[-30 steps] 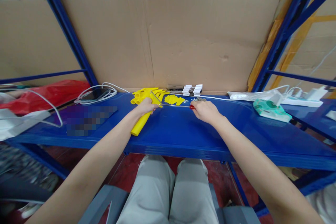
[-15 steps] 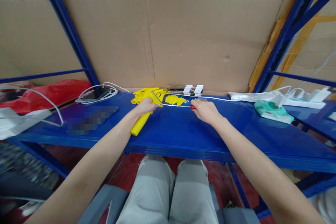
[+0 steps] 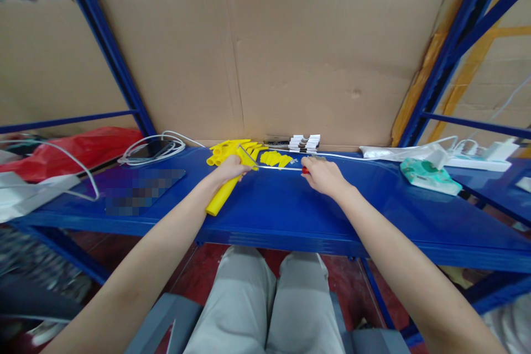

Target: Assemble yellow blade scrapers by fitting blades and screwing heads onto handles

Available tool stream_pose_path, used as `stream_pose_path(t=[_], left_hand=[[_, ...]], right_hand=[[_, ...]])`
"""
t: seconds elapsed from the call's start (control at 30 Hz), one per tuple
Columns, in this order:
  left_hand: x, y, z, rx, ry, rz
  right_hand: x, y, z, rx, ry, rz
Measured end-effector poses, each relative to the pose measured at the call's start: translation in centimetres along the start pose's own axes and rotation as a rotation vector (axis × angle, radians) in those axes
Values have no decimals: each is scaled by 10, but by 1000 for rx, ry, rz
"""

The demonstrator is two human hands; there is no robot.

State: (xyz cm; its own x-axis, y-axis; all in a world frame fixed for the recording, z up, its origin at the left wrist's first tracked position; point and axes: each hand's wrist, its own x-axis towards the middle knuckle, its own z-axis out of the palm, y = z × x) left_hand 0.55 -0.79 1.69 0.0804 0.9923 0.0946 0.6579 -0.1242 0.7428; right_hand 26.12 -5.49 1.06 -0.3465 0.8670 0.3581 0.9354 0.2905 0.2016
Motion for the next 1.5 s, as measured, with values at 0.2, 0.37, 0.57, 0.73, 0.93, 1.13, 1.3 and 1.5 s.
stream_pose_path(t=[0.2, 0.37, 0.57, 0.73, 0.93, 1.13, 1.3, 1.5], left_hand=[[0, 2, 1, -32, 10, -2], [3, -2, 1, -81, -11, 21], [2, -1, 1, -128, -3, 26], [-2, 4, 1, -108, 15, -1], [-4, 4, 1, -102, -6, 56], [5, -2, 6, -118, -60, 103], [7, -3, 9, -155, -100, 113], [6, -3, 10, -227, -143, 144]], right_hand=[[0, -6, -1, -22, -54, 78], [2, -5, 1, -4, -76, 114], [4, 4, 4, 53, -112, 141], [6, 16, 9, 236, -221, 67], [9, 22, 21, 403, -240, -70], [21, 7, 33, 400, -110, -163], [46, -33, 29, 447, 28, -190], [74, -68, 26, 552, 102, -160]])
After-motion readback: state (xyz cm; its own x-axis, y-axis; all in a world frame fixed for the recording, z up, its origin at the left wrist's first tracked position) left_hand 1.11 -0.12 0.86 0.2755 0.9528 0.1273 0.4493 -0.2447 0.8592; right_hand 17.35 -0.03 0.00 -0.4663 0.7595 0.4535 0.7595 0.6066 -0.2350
